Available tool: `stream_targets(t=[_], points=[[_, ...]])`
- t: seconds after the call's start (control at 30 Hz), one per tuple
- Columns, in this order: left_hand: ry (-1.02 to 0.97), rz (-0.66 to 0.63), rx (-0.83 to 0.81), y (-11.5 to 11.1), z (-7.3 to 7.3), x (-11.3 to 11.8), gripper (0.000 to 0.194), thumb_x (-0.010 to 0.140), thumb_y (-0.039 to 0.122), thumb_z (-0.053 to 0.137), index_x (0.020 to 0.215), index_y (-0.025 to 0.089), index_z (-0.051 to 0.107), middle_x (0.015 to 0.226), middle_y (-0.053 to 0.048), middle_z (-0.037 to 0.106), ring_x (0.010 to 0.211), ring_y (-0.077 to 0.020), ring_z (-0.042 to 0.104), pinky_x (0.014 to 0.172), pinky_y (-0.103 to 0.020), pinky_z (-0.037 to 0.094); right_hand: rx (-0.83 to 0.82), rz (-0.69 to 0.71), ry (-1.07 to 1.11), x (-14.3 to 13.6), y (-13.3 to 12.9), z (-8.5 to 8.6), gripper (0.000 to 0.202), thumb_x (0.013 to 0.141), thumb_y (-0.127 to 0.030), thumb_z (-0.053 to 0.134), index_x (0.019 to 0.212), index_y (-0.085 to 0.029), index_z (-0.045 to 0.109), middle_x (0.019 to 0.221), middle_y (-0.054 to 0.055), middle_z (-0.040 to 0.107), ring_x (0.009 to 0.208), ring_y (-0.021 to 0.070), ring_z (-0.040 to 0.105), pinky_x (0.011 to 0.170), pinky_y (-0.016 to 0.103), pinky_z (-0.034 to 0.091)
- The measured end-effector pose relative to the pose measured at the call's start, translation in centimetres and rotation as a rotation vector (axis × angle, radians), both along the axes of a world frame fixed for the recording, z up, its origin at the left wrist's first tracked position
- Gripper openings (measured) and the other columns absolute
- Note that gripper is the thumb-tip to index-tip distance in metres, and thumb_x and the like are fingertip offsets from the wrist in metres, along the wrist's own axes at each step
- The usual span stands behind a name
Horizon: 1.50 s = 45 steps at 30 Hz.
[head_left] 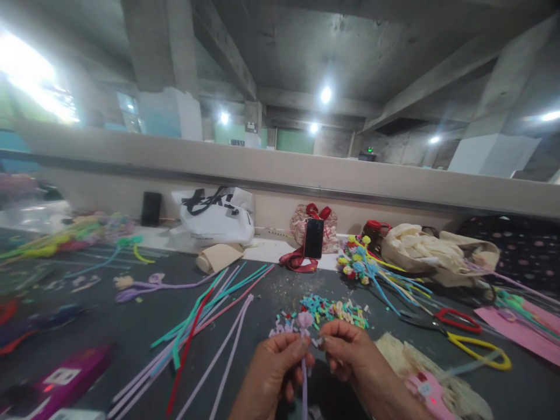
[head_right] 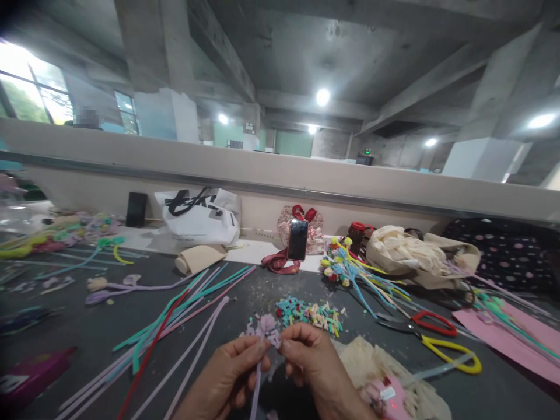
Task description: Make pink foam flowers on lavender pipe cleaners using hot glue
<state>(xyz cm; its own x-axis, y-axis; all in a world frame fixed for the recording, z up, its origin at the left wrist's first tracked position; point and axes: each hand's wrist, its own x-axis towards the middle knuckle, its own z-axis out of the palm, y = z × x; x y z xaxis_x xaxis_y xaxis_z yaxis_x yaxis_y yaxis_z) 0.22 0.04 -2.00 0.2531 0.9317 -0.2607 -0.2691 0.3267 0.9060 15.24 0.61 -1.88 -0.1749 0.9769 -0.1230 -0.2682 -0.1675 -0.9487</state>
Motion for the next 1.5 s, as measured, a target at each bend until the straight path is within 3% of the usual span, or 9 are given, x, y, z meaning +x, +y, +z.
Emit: stream_targets(t=[0.33, 0.53, 0.63, 0.73, 0.93, 1.1, 1.33, 1.43, 1.5], points=[[-0.014, -0.013, 0.013, 0.0, -0.5, 0.3, 0.031, 0.060, 0.043, 0.064, 0.057, 0.013, 0.057, 0.036, 0.004, 0.049, 0.027, -0.0023, 0.032, 0.028, -0.014, 0.019, 0.091, -0.048, -0.120, -1.2, -0.1, -1.1, 0.027, 0.062, -0.038, 0.069, 0.066, -0.014, 0.056, 0.043, -0.006, 0.052, 0.030, 0.0015, 0.038, 0.030, 0.011, 0.022], [0.034, 0.050, 0.030, -0.2, -0.2, 0.1, 0.030, 0.062, 0.040, 0.062, 0.052, 0.013, 0.054, 0.037, 0.005, 0.047, 0.030, -0.0017, 0.033, 0.031, -0.013, 0.021, 0.148, -0.061, -0.247, -1.1, -0.9, 0.3, 0.016, 0.068, -0.026, 0.063, 0.079, -0.015, 0.060, 0.054, -0.004, 0.055, 0.040, 0.0037, 0.045, 0.035, 0.012, 0.028], [0.027, 0.028, 0.050, -0.2, 0.1, -0.1, 0.029, 0.064, 0.039, 0.061, 0.053, 0.013, 0.054, 0.037, 0.005, 0.046, 0.030, -0.0013, 0.032, 0.032, -0.013, 0.020, 0.186, 0.078, -0.278, -1.2, -1.3, 0.7, 0.034, 0.066, -0.020, 0.061, 0.100, -0.020, 0.055, 0.086, 0.001, 0.062, 0.052, 0.0069, 0.053, 0.036, 0.013, 0.032], [0.010, 0.008, 0.054, -0.2, 0.4, -0.3, 0.028, 0.065, 0.039, 0.060, 0.053, 0.014, 0.054, 0.037, 0.006, 0.046, 0.030, -0.0009, 0.030, 0.032, -0.012, 0.019, 0.179, 0.200, -0.363, -1.2, -1.4, 0.3, 0.027, 0.069, -0.022, 0.058, 0.095, -0.017, 0.057, 0.073, 0.000, 0.062, 0.049, 0.0085, 0.053, 0.038, 0.015, 0.034], [0.025, 0.128, 0.038, -0.1, 1.1, -1.0, 0.027, 0.068, 0.038, 0.059, 0.056, 0.014, 0.053, 0.040, 0.007, 0.042, 0.035, -0.0005, 0.031, 0.034, -0.010, 0.020, 0.570, -0.028, -1.023, 0.7, -0.4, -0.1, 0.014, 0.072, -0.012, 0.050, 0.070, -0.018, 0.063, 0.066, -0.001, 0.060, 0.064, 0.0127, 0.056, 0.059, 0.022, 0.039], [0.005, 0.151, 0.043, 0.1, 1.1, -1.3, 0.027, 0.066, 0.039, 0.061, 0.059, 0.014, 0.053, 0.047, 0.006, 0.047, 0.037, -0.0003, 0.032, 0.034, -0.010, 0.020, 0.604, -0.123, -1.180, 2.6, 0.1, 0.1, 0.016, 0.077, -0.017, 0.047, 0.071, -0.020, 0.062, 0.072, 0.004, 0.060, 0.066, 0.0176, 0.054, 0.062, 0.028, 0.036], [0.059, 0.017, 0.035, -0.2, 0.7, -0.8, 0.029, 0.068, 0.040, 0.058, 0.055, 0.014, 0.052, 0.038, 0.007, 0.042, 0.033, -0.0015, 0.029, 0.033, -0.013, 0.018, 0.566, -0.127, -0.915, 2.2, 0.0, 0.3, 0.017, 0.081, -0.022, 0.044, 0.086, -0.022, 0.060, 0.074, 0.003, 0.060, 0.063, 0.0157, 0.056, 0.057, 0.025, 0.042], [0.085, 0.027, 0.030, -0.4, 0.7, -0.6, 0.029, 0.066, 0.040, 0.059, 0.055, 0.014, 0.052, 0.040, 0.007, 0.044, 0.033, -0.0016, 0.031, 0.033, -0.012, 0.018, 0.481, -0.097, -0.849, 1.9, -0.3, 0.8, 0.022, 0.083, -0.027, 0.040, 0.076, -0.020, 0.060, 0.058, -0.001, 0.054, 0.049, 0.0133, 0.051, 0.049, 0.023, 0.039], [0.115, 0.049, 0.014, -0.4, 0.8, -0.4, 0.027, 0.062, 0.039, 0.061, 0.055, 0.015, 0.051, 0.044, 0.005, 0.049, 0.033, -0.0016, 0.032, 0.033, -0.012, 0.019, 0.560, -0.139, -0.871, 1.8, -0.4, 1.2, 0.020, 0.082, -0.025, 0.044, 0.072, -0.019, 0.061, 0.063, 0.001, 0.057, 0.061, 0.0153, 0.054, 0.057, 0.025, 0.040]])
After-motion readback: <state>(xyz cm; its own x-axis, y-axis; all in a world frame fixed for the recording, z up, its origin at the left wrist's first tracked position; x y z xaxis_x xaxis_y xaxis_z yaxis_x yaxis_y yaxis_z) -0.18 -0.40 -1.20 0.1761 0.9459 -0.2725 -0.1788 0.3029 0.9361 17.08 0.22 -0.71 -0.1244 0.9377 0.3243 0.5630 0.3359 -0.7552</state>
